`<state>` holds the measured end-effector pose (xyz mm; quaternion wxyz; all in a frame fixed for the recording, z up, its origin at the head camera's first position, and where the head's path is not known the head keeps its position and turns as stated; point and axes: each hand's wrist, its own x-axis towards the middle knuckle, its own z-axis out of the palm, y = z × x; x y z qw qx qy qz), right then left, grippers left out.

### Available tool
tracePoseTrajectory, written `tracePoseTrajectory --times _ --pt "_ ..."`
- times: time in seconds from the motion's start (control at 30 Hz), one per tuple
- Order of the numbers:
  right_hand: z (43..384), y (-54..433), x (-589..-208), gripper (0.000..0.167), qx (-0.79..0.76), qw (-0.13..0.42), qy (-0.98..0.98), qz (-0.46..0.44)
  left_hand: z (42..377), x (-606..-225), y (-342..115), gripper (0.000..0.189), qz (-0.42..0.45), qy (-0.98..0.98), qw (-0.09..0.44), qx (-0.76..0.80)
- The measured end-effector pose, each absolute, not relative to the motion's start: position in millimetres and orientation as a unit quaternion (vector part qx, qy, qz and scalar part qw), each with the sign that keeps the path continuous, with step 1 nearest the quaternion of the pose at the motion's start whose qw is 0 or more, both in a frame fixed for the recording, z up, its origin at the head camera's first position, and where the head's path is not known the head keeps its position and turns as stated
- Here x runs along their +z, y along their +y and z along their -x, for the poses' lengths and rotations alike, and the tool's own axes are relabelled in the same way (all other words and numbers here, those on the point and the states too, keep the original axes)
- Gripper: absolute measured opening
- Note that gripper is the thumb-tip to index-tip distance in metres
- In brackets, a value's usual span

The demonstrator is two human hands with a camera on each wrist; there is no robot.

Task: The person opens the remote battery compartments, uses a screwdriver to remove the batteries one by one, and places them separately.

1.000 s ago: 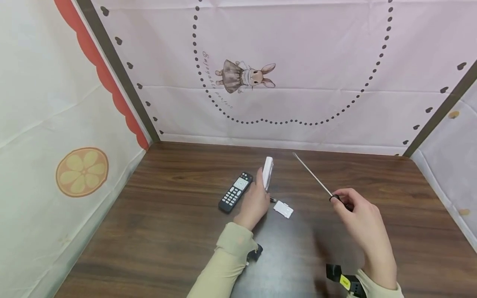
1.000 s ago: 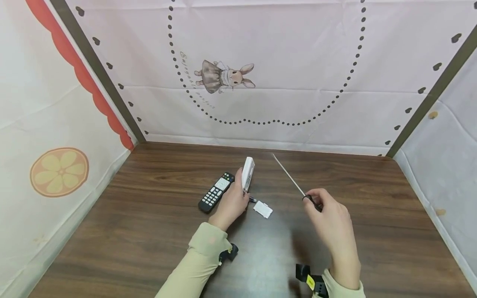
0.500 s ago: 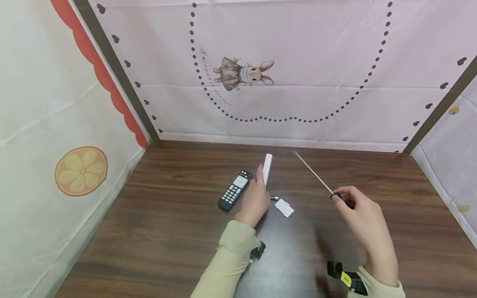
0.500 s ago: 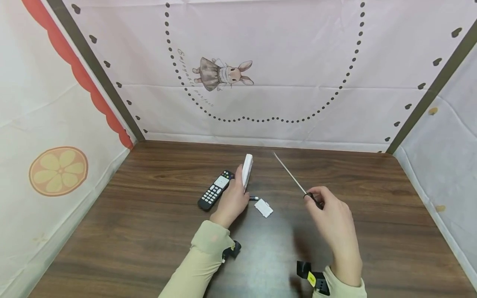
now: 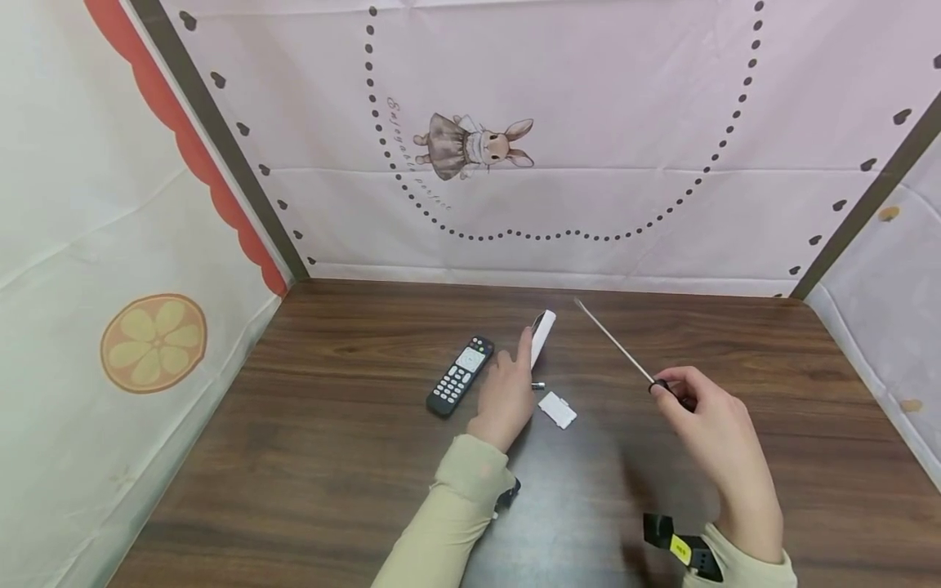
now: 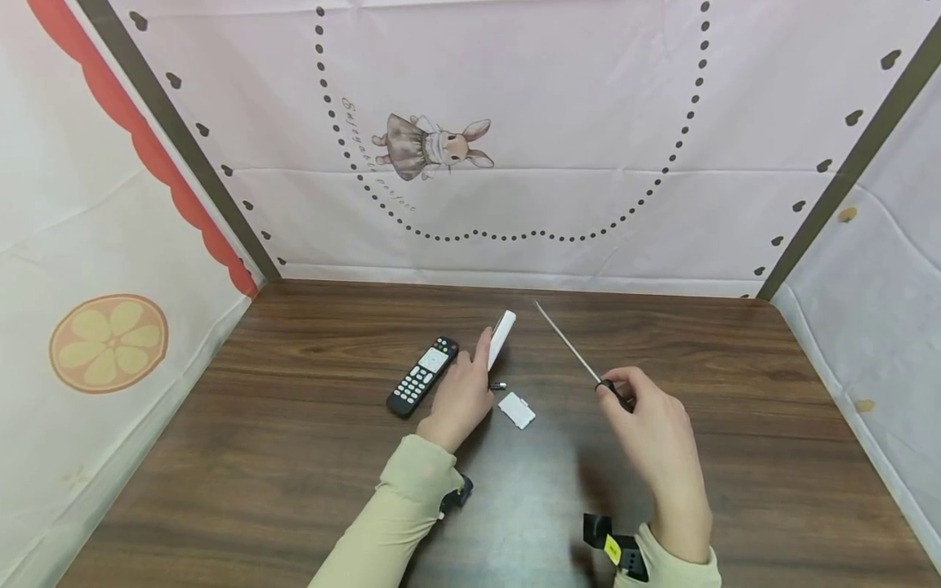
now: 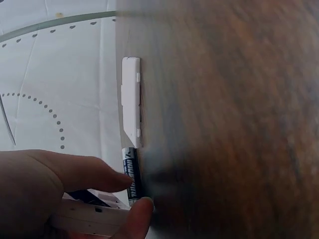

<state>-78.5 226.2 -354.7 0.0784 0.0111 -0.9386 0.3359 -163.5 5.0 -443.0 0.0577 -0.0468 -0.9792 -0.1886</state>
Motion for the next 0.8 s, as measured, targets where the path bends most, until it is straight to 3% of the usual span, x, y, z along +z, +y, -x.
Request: tracePoseTrajectory --times 0.47,0.8 --pt "79.2 227.4 -355.7 0.026 0.335 0.080 -0.939 -0.015 164.2 -441.3 8.5 0.101 0.041 -0.984 0.040 -0.168" --pt "79.7 228.9 -355.7 0.027 0.333 0.073 -0.940 -0.011 163.4 -442.2 8.4 0.095 0.049 -0.982 0.058 -0.173"
